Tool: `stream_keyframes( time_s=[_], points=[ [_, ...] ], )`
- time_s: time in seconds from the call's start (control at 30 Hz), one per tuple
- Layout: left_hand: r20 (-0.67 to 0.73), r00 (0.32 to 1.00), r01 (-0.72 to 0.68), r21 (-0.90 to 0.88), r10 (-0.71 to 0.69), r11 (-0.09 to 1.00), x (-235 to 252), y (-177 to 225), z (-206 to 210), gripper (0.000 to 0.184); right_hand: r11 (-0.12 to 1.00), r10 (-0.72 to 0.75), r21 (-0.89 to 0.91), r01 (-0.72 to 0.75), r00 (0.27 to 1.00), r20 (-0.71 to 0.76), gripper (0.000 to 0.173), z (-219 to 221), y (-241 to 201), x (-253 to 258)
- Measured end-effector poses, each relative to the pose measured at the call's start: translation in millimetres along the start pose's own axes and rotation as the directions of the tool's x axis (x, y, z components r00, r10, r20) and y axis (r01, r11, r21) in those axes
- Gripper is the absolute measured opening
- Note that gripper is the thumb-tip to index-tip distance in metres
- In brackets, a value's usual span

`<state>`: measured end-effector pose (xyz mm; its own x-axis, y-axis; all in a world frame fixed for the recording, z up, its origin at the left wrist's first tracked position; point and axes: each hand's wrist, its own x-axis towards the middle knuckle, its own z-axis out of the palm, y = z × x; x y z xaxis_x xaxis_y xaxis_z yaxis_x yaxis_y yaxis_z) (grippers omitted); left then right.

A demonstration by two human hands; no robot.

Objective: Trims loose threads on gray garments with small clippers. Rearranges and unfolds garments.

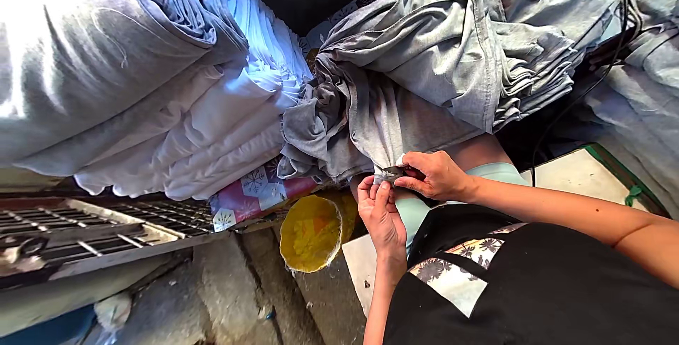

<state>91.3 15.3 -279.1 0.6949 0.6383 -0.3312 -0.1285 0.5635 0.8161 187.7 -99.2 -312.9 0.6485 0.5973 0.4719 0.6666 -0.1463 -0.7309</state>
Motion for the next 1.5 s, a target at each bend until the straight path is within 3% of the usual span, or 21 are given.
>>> stream_keyframes(
  time_s=[0.13,0.37,1.0,1.3,1.5],
  points=[
    [-0.002,1.000,0.003,0.028,-0.002,1.000,-1,1,1,0.020,0.995,-0.095,-0.004,0.095,0.994,-0.044,0.036,1,3,1],
    [0.000,1.000,-0.026,0.062,0.026,0.998,-1,-2,0,0.021,0.995,-0.100,-0.017,0.099,0.994,-0.039,0.032,-3,3,0],
    [-0.014,0.999,0.035,0.023,-0.034,0.999,-3,-3,6,0.017,0.999,0.031,0.038,-0.031,0.999,-0.007,0.035,-7,8,-13],
    [-0.010,0.999,0.047,0.014,-0.047,0.999,-6,0,10,0.016,0.960,-0.212,-0.210,0.187,0.972,-0.102,0.035,-7,8,-9],
    [-0.022,0.999,0.045,0.001,-0.045,0.999,-5,-2,9,0.016,0.978,-0.160,-0.153,0.143,0.982,-0.101,0.036,-9,12,-14]
  ],
)
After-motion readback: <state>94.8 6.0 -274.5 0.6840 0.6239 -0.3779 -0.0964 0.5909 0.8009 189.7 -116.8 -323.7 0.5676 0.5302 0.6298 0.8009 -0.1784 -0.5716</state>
